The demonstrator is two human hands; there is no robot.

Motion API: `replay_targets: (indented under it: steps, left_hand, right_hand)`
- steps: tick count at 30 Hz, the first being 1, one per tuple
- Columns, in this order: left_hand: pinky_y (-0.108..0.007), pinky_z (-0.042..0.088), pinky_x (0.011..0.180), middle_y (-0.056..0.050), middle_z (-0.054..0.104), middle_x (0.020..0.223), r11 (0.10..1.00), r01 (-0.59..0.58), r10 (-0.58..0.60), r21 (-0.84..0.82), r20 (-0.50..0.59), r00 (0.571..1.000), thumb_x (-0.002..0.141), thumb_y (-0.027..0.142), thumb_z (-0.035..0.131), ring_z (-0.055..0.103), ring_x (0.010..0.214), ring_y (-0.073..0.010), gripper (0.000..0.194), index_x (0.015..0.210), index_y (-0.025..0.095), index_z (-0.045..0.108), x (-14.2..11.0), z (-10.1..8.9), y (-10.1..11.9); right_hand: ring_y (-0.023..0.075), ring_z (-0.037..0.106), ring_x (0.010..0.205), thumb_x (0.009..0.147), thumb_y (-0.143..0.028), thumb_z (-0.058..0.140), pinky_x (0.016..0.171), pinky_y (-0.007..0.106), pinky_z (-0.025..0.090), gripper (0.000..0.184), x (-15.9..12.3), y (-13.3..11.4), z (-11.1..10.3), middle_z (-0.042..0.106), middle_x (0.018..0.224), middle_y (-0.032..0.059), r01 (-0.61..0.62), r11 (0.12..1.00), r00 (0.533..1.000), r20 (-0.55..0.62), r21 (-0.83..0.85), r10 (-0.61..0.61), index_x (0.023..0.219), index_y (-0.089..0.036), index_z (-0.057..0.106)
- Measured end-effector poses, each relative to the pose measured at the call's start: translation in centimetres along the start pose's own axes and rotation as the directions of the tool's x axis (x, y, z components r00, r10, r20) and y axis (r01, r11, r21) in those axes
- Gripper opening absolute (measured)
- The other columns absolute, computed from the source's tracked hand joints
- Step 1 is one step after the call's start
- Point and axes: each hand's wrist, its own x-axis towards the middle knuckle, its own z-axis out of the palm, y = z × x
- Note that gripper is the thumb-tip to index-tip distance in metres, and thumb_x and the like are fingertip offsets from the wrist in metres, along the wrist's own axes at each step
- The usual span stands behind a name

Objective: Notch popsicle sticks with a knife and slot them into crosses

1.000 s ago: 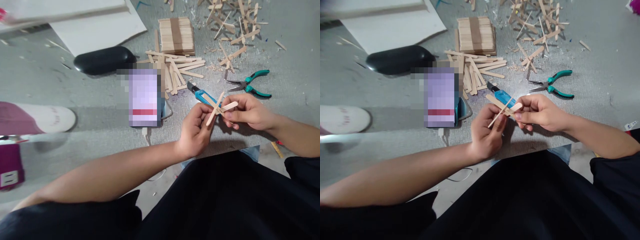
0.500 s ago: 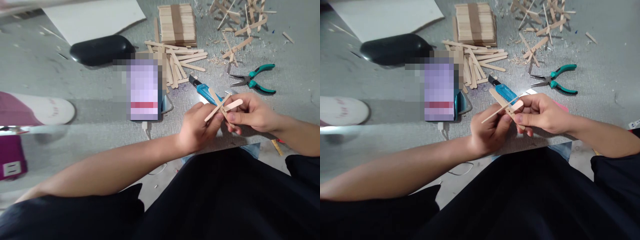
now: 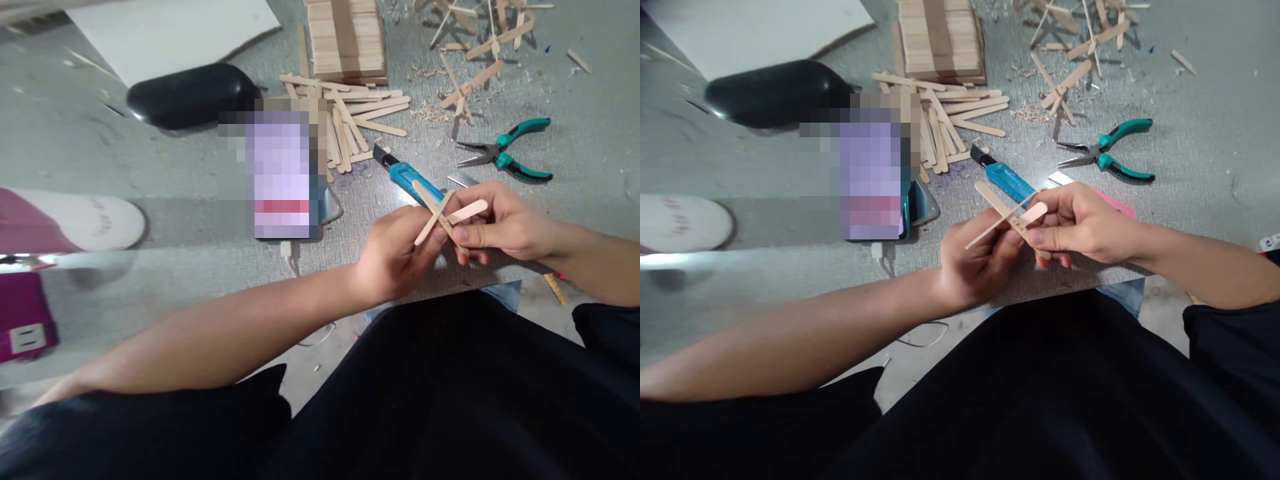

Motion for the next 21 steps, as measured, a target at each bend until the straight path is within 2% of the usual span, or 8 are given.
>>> replay_targets:
  steps: [7,12,15,17,18,19,20,21]
  left_hand:
    - [-0.035,0.06,0.068,-0.006,0.082,0.088,0.992,0.108,-0.103,-0.068,0.081,0.991,0.122,0.048,0.058,0.075,0.074,-0.0195,0.034,0.104,0.026,0.077,0.3,0.0,-0.1]
    - [-0.04,0.066,0.077,-0.006,0.082,0.087,0.973,0.167,-0.157,-0.159,0.074,0.985,0.121,0.049,0.061,0.078,0.079,-0.0225,0.035,0.102,0.025,0.077,0.7,0.2,-0.2]
    - [-0.039,0.067,0.079,-0.008,0.081,0.091,0.961,0.179,-0.168,-0.21,0.069,0.983,0.119,0.054,0.064,0.079,0.083,-0.0226,0.038,0.098,0.025,0.076,0.9,0.2,-0.3]
    - [-0.038,0.066,0.079,-0.008,0.08,0.091,0.955,0.178,-0.166,-0.239,0.068,0.984,0.117,0.061,0.065,0.077,0.083,-0.0224,0.045,0.093,0.024,0.075,1.1,0.2,-0.4]
    - [-0.038,0.065,0.078,-0.008,0.078,0.088,0.95,0.181,-0.167,-0.255,0.077,0.983,0.116,0.065,0.064,0.075,0.081,-0.0217,0.05,0.09,0.024,0.073,1.1,0.2,-0.5]
    - [-0.036,0.064,0.075,-0.007,0.075,0.085,0.943,0.19,-0.171,-0.272,0.091,0.981,0.115,0.069,0.064,0.072,0.078,-0.0205,0.055,0.086,0.023,0.072,1.2,0.1,-0.6]
    - [-0.035,0.061,0.072,-0.006,0.073,0.082,0.935,0.202,-0.179,-0.292,0.106,0.978,0.114,0.072,0.064,0.069,0.074,-0.0191,0.059,0.084,0.023,0.07,1.2,0.1,-0.6]
    - [-0.033,0.059,0.068,-0.005,0.07,0.08,0.926,0.213,-0.184,-0.312,0.12,0.976,0.113,0.075,0.064,0.066,0.071,-0.0176,0.061,0.083,0.022,0.069,1.2,0.1,-0.6]
  right_hand:
    - [0.0067,0.064,0.052,0.101,-0.05,0.092,0.052,0.02,0.054,0.038,0.3,-0.2,-0.3,0.077,0.075,-0.0033,-0.016,1.0,0.999,-0.032,0.014,0.017,0.093,-0.019,0.072]
    - [0.008,0.063,0.051,0.101,-0.059,0.091,0.051,0.024,0.051,0.045,0.4,-0.1,-0.4,0.076,0.076,-0.0022,-0.011,0.999,0.999,-0.047,-0.038,0.009,0.093,-0.019,0.072]
    - [0.0091,0.054,0.051,0.101,-0.057,0.091,0.048,0.027,0.042,0.044,0.1,-0.2,0.0,0.063,0.067,-0.0056,0.054,0.968,0.972,-0.208,-0.244,-0.107,0.089,-0.023,0.066]
    - [0.0096,0.047,0.057,0.099,-0.05,0.095,0.052,0.03,0.039,0.041,-0.1,-0.2,0.0,0.058,0.073,-0.0055,0.137,0.865,0.871,-0.358,-0.483,-0.338,0.089,-0.025,0.063]
    - [0.0103,0.047,0.061,0.097,-0.046,0.097,0.056,0.032,0.041,0.038,-0.3,-0.2,-0.1,0.061,0.082,-0.0031,0.175,0.775,0.804,-0.366,-0.608,-0.469,0.093,-0.026,0.065]
    - [0.0116,0.05,0.067,0.096,-0.043,0.098,0.061,0.033,0.044,0.034,-0.4,-0.2,-0.4,0.065,0.095,0.0003,0.2,0.671,0.752,-0.327,-0.714,-0.572,0.099,-0.026,0.068]
    - [0.0139,0.055,0.074,0.097,-0.043,0.097,0.067,0.035,0.048,0.031,-0.4,-0.1,-0.7,0.069,0.108,0.004,0.213,0.569,0.733,-0.255,-0.794,-0.63,0.107,-0.027,0.072]
    - [0.0169,0.06,0.081,0.099,-0.043,0.093,0.073,0.037,0.051,0.028,-0.5,-0.1,-1.1,0.071,0.118,0.0068,0.226,0.477,0.739,-0.169,-0.85,-0.652,0.113,-0.028,0.074]
